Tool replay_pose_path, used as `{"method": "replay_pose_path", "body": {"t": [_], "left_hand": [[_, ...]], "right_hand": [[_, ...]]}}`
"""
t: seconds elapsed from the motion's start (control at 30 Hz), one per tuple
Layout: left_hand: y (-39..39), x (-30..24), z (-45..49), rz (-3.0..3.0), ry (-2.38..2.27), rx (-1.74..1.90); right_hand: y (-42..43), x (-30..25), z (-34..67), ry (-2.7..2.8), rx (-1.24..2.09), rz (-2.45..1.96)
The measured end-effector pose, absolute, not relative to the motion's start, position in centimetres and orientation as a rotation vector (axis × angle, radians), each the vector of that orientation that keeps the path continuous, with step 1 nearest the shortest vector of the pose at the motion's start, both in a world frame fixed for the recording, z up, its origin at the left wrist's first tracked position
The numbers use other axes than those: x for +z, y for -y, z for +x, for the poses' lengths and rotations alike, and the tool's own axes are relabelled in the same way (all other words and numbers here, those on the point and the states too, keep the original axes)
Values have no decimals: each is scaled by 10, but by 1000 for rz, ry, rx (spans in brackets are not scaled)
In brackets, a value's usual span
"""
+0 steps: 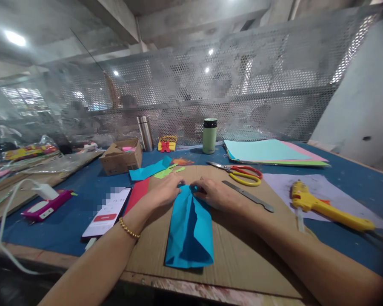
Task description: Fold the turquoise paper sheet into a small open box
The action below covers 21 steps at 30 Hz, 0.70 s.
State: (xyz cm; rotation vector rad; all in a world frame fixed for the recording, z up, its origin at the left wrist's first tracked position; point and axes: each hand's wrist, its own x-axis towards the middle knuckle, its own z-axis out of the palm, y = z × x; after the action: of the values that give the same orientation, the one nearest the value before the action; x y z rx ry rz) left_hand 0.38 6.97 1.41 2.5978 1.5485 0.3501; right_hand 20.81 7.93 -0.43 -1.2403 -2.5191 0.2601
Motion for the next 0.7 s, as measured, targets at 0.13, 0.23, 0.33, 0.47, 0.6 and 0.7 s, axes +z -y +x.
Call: {"method": "replay_pose_path", "body": {"t": [0.13,0.23,0.33,0.47,0.6,0.7], "left_hand": [[-68,14,4,2593,-1568,350],[-68,14,4,2585,-1566,346],[-67,13,4,2580,-1573,340],[-68,13,4,2571,-1608,339],[-71,9,4,2587,-1587,328],[-72,5,4,2614,-1589,373]], "right_hand": [[-78,-1,208,2543,256,-1254],[-77,2,207,2570,248,-1275],[-78,1,207,2581,221,-1261],[-81,-4,208,2576,197,-1236],[-79,-2,207,2576,199,-1236],[-77,1,206,2566,228,-1269]]}}
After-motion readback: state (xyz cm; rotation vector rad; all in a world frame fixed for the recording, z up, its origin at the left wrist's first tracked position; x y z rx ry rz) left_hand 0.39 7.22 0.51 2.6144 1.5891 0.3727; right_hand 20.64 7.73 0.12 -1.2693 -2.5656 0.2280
